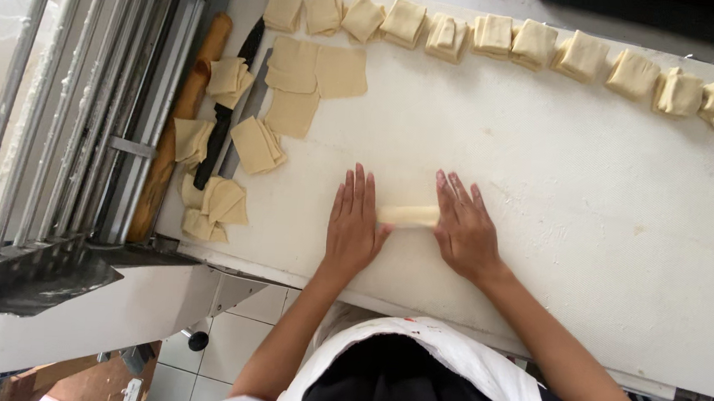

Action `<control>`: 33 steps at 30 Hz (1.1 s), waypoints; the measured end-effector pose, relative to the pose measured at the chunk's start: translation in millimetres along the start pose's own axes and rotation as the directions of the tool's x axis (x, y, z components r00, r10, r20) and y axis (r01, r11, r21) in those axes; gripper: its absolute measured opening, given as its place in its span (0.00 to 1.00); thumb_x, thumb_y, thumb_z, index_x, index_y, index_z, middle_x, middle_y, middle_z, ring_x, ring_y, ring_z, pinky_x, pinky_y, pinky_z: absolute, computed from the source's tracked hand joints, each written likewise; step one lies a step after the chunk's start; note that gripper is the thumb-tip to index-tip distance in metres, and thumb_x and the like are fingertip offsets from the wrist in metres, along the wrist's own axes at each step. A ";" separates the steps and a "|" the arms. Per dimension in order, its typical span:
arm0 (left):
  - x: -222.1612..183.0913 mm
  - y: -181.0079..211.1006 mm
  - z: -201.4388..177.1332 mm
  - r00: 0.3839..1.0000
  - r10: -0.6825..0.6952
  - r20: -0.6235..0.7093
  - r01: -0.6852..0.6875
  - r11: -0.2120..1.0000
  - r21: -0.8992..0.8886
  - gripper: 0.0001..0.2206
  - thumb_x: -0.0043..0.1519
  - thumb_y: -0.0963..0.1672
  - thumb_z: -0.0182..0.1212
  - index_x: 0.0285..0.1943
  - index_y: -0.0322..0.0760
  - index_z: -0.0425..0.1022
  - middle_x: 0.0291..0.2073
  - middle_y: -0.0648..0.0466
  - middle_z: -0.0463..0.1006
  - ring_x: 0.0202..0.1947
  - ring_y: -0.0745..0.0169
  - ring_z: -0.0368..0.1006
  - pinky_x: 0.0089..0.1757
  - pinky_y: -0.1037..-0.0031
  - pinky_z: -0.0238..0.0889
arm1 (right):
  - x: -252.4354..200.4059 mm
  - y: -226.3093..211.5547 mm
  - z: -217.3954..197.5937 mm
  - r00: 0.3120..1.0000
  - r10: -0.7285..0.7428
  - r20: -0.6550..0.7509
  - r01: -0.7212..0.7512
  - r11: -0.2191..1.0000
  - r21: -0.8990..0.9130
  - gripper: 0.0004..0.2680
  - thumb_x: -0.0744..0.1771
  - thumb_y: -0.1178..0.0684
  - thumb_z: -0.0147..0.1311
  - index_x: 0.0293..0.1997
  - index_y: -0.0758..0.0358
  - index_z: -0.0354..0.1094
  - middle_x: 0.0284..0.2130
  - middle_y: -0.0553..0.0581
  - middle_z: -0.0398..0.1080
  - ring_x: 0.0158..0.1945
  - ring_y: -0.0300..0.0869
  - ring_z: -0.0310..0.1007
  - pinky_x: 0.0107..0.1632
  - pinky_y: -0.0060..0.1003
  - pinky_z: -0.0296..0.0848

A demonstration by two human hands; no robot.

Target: The person rolls small square pieces of dough into cylinders using a white tube on a large work surface.

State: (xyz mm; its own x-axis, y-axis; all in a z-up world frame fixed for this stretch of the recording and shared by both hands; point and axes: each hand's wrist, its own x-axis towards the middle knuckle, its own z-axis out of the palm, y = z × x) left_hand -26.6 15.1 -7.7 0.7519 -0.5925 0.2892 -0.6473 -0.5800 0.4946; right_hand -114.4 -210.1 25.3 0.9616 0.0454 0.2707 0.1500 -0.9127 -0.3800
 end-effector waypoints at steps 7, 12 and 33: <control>20.2 7.1 -14.4 0.997 0.021 -0.068 -0.020 1.000 0.022 0.45 0.65 0.59 0.51 0.79 0.20 0.43 0.76 0.24 0.44 0.77 0.26 0.43 0.70 0.50 0.39 | 14.9 -13.9 -22.0 0.998 -0.052 -0.020 0.051 0.998 -0.037 0.25 0.71 0.45 0.41 0.75 0.71 0.46 0.71 0.67 0.56 0.75 0.59 0.52 0.74 0.59 0.47; 8.9 9.3 -15.0 0.998 0.059 -0.013 -0.059 0.998 0.016 0.50 0.60 0.62 0.55 0.79 0.24 0.44 0.76 0.26 0.44 0.76 0.25 0.42 0.69 0.47 0.40 | -7.6 -5.4 -10.9 0.998 -0.066 0.016 0.067 0.998 -0.018 0.24 0.71 0.47 0.40 0.75 0.73 0.46 0.70 0.68 0.56 0.74 0.59 0.53 0.74 0.57 0.50; 153.4 -21.6 -45.8 0.948 0.316 0.031 -0.259 0.825 -0.503 0.09 0.62 0.44 0.65 0.38 0.31 0.82 0.31 0.47 0.83 0.29 0.60 0.79 0.34 0.71 0.71 | -42.5 -4.1 -37.9 0.966 -0.242 -0.085 0.249 0.964 0.090 0.15 0.60 0.56 0.66 0.50 0.63 0.70 0.46 0.59 0.72 0.50 0.53 0.73 0.52 0.45 0.76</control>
State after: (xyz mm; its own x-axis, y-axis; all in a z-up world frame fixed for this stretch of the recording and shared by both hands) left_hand 108.5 -37.7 63.5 0.5042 -0.7625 0.4054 -0.6654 -0.0439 0.7452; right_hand -164.5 -223.7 48.9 0.8735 0.2303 0.4290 0.4053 -0.8320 -0.3787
